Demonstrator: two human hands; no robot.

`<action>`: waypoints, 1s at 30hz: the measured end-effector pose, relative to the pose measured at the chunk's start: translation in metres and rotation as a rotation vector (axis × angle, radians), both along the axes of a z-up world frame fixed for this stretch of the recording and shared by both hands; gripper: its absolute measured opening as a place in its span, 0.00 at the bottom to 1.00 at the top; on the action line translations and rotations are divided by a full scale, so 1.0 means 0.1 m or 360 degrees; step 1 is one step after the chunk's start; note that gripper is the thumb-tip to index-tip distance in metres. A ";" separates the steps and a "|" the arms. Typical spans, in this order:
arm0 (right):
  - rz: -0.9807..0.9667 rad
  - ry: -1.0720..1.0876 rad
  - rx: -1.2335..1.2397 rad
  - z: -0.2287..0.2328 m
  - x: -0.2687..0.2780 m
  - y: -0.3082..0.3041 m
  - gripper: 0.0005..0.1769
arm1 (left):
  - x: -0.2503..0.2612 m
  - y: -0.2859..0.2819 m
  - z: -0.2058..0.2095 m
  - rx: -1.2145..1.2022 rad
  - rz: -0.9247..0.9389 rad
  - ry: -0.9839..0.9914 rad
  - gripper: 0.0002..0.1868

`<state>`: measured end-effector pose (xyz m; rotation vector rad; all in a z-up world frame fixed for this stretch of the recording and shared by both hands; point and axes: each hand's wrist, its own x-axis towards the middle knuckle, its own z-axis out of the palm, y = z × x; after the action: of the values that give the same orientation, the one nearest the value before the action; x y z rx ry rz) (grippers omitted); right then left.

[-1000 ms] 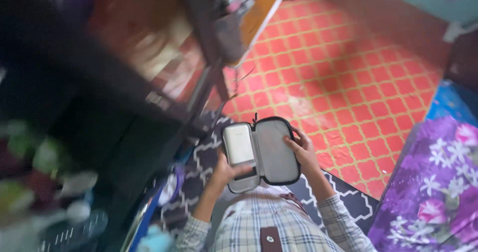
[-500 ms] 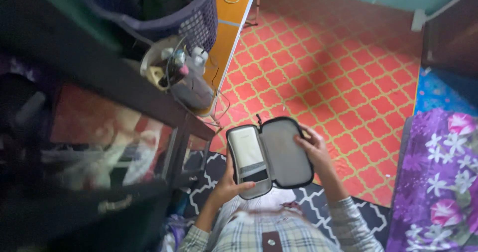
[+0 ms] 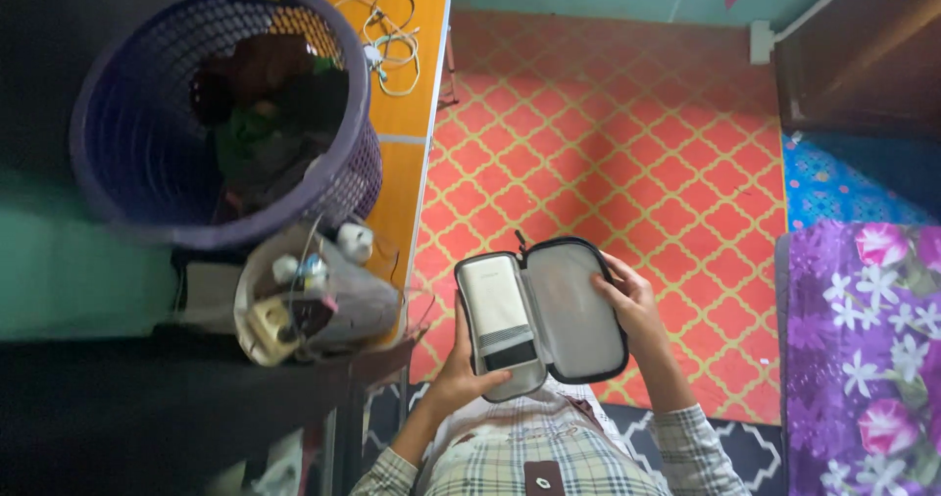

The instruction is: Coiling and organizing various power cables and electronic accessories into a storage case.

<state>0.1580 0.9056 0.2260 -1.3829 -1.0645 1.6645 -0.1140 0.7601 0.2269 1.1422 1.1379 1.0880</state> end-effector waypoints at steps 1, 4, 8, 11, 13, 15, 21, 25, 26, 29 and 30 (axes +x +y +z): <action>-0.0037 0.0086 0.0029 -0.09 0.01 0.17 0.28 | 0.00 0.16 -0.06 0.0029 -0.0023 -0.0033 0.74; -0.0053 0.0165 0.0069 -0.15 -0.03 0.77 0.27 | 0.02 0.72 -0.24 0.0035 -0.0018 -0.0131 0.71; 0.0113 0.0084 0.0180 0.00 -0.16 1.79 0.27 | 0.07 1.57 -0.35 0.0031 0.0103 -0.0291 0.70; 0.0208 0.0175 0.0145 -0.16 -0.15 2.48 0.29 | 0.03 2.27 -0.08 0.0171 0.0211 -0.0249 0.71; 0.0291 0.0155 0.0158 -0.06 -0.29 3.02 0.29 | 0.02 2.65 -0.26 0.0193 0.0339 -0.0294 0.67; 0.0371 0.0154 0.0144 -0.03 -0.43 3.45 0.29 | 0.04 2.91 -0.34 0.0189 0.0468 -0.0321 0.64; 0.0538 0.0199 0.0167 -0.41 -0.96 4.52 0.29 | -0.14 3.71 -0.57 -0.0110 0.1003 -0.1283 0.46; 0.0626 0.0153 -0.0031 -0.59 -1.38 5.03 0.29 | -0.41 4.19 -0.91 -0.0367 0.1322 -0.1153 0.37; 0.0702 0.0167 -0.0062 -0.60 -1.55 5.20 0.28 | -0.52 4.35 -1.01 -0.0435 0.1395 -0.0977 0.37; 0.0802 -0.0001 -0.0040 -1.01 -1.86 5.60 0.27 | -0.73 4.73 -1.51 -0.0567 0.1519 -0.0834 0.39; 0.0832 0.0009 -0.0031 -1.14 -2.02 5.79 0.27 | -0.86 4.89 -1.55 -0.0548 0.1547 -0.0833 0.39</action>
<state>-0.0443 1.4845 0.1121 -1.1693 -1.5012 2.0424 -0.2004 1.2487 0.0722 -0.0534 1.3890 1.6931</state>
